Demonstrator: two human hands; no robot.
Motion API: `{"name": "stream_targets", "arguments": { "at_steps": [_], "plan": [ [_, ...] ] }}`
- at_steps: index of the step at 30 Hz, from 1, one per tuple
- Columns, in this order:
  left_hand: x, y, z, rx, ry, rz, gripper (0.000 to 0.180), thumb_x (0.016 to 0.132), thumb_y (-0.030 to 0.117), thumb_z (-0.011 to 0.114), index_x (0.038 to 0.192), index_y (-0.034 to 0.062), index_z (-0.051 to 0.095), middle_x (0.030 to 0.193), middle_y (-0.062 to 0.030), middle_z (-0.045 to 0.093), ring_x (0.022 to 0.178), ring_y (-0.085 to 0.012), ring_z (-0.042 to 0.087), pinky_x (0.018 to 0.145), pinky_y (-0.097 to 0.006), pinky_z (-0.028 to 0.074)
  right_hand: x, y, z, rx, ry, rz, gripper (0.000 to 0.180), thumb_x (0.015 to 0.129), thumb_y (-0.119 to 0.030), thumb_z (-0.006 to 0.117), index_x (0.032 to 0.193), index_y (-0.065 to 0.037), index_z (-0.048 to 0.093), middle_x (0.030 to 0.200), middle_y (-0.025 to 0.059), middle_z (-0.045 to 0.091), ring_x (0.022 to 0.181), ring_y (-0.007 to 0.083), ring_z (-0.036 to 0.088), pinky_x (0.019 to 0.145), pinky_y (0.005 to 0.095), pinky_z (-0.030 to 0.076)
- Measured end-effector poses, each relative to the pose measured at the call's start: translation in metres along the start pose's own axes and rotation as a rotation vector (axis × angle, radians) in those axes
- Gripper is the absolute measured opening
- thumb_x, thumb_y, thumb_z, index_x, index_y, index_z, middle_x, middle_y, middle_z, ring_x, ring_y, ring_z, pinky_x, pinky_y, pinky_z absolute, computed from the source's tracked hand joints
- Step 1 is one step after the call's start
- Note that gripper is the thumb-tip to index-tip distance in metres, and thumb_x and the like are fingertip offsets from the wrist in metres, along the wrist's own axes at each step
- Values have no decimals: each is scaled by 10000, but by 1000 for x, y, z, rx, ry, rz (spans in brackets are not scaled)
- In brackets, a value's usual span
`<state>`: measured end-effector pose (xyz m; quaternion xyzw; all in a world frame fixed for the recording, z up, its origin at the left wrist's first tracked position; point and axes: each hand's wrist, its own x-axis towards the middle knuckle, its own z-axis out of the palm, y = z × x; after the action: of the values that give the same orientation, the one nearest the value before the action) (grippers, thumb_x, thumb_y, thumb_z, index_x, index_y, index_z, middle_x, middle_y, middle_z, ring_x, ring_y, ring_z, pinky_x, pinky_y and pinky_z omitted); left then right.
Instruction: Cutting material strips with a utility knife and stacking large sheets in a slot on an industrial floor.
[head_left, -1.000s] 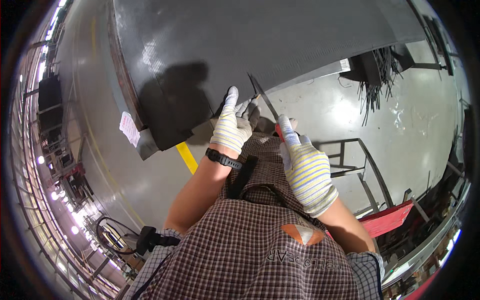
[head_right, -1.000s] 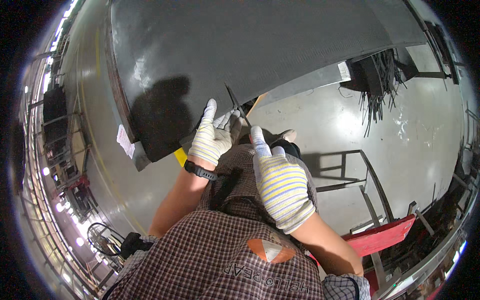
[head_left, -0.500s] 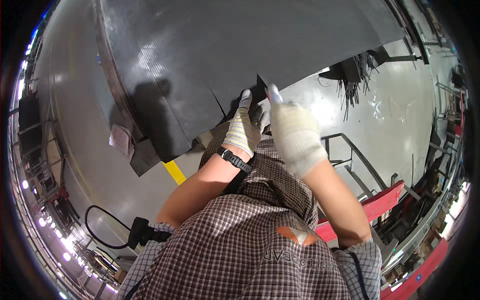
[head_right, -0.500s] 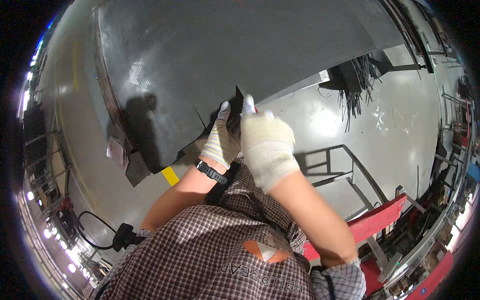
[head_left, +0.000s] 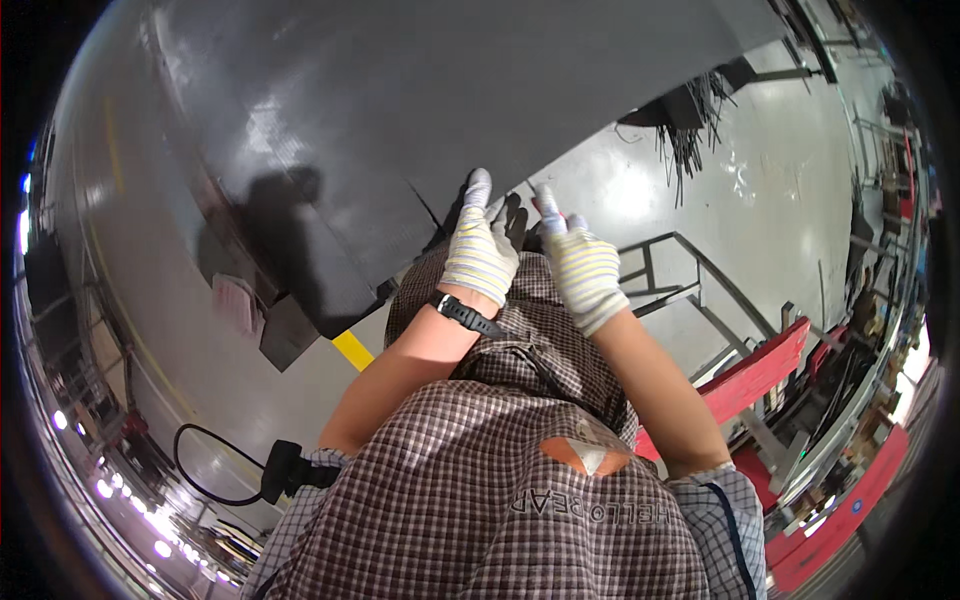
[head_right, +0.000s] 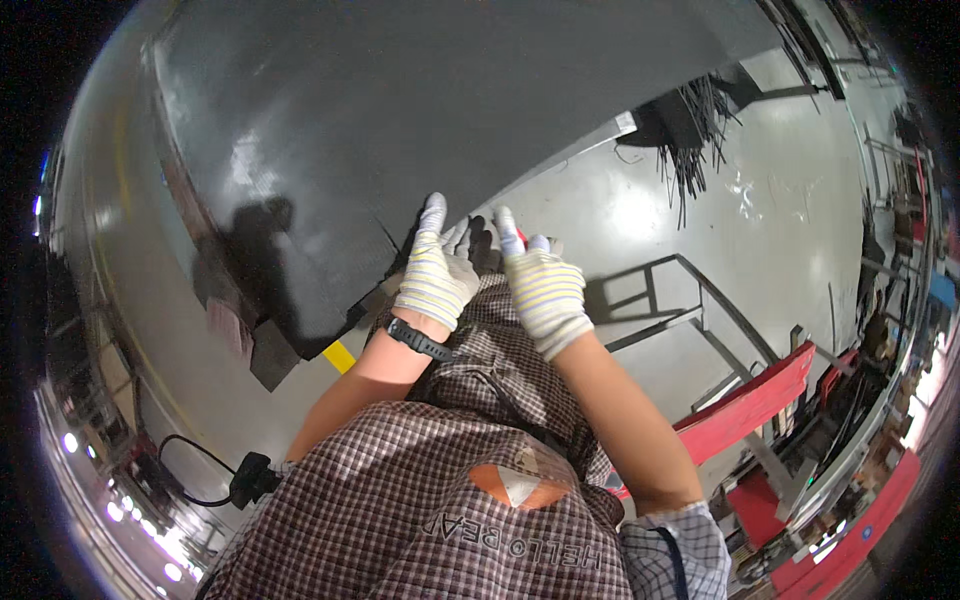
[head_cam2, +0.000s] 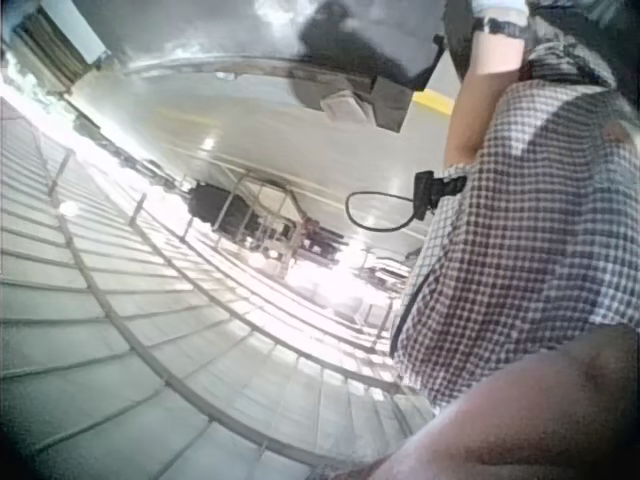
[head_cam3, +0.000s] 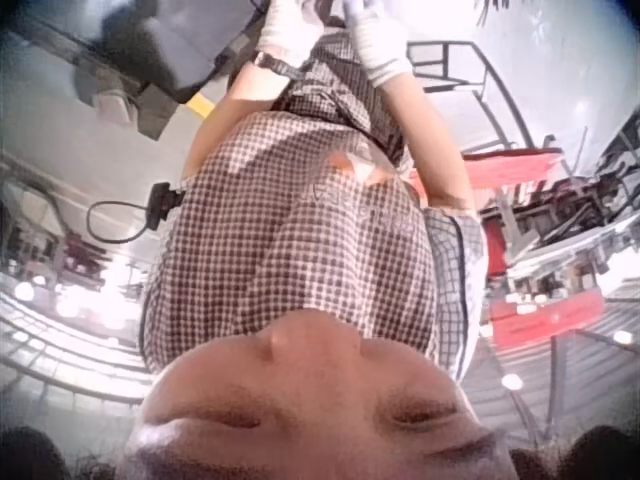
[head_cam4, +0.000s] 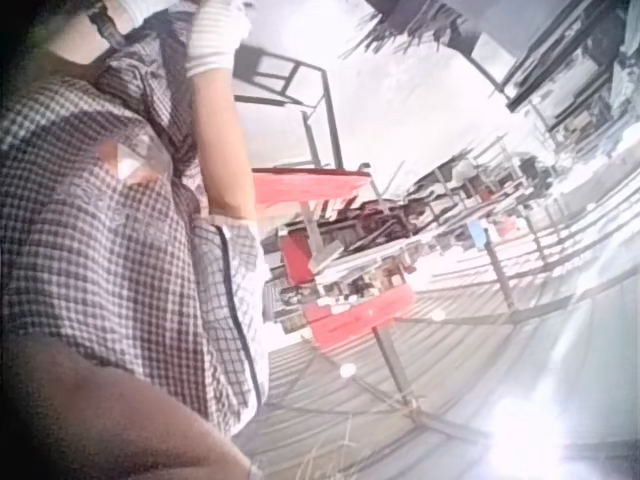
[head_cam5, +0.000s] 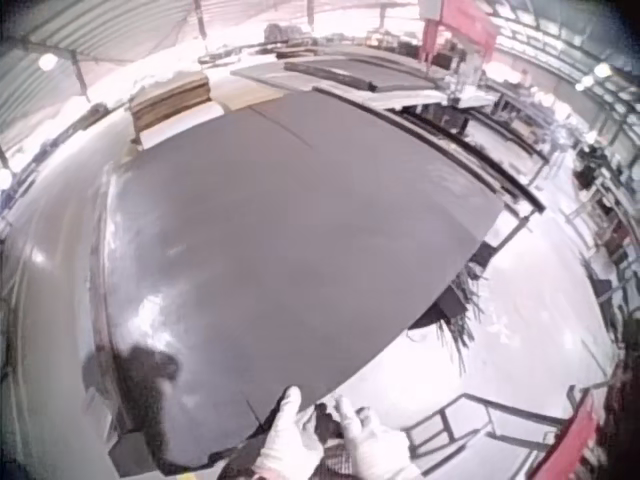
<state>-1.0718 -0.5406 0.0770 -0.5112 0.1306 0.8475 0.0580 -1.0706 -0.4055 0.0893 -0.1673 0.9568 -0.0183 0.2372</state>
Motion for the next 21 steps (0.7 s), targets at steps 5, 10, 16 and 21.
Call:
{"name": "stream_targets", "arguments": {
  "at_steps": [5, 10, 16, 21],
  "plan": [
    [-3, 0, 4, -71, 25, -18, 909, 751, 386, 814, 1368, -57, 314, 1378, -119, 422, 1350, -226, 367, 1119, -382, 345, 6, 11, 46, 114, 169, -30, 733, 865, -57, 505, 1513, -253, 223, 916, 163, 627, 675, 299, 667, 585, 419, 540],
    [-20, 4, 12, -73, 33, -3, 972, 770, 402, 793, 1414, -74, 242, 1490, -136, 310, 1405, -244, 289, 1163, -400, 268, -63, 70, 96, 216, 149, -80, 629, 901, -156, 499, 1481, -295, 300, 878, 128, 628, 633, 297, 666, 535, 424, 535],
    [-20, -8, 19, -138, 80, 52, 932, 790, 411, 776, 1421, -49, 267, 1460, -129, 362, 1386, -232, 331, 1145, -409, 301, -129, 160, 126, 172, -173, 17, 579, 939, -424, 499, 1469, -284, 313, 899, 174, 646, 627, 369, 647, 527, 481, 505],
    [-7, -40, 48, -167, 16, -137, 1066, 756, 453, 795, 1482, 1, 159, 1453, -115, 331, 1368, -273, 344, 1125, -456, 320, -92, 188, 61, 417, 344, -80, 591, 848, -212, 674, 1399, -216, 460, 793, 115, 602, 580, 313, 602, 483, 426, 475]
  ]
}}
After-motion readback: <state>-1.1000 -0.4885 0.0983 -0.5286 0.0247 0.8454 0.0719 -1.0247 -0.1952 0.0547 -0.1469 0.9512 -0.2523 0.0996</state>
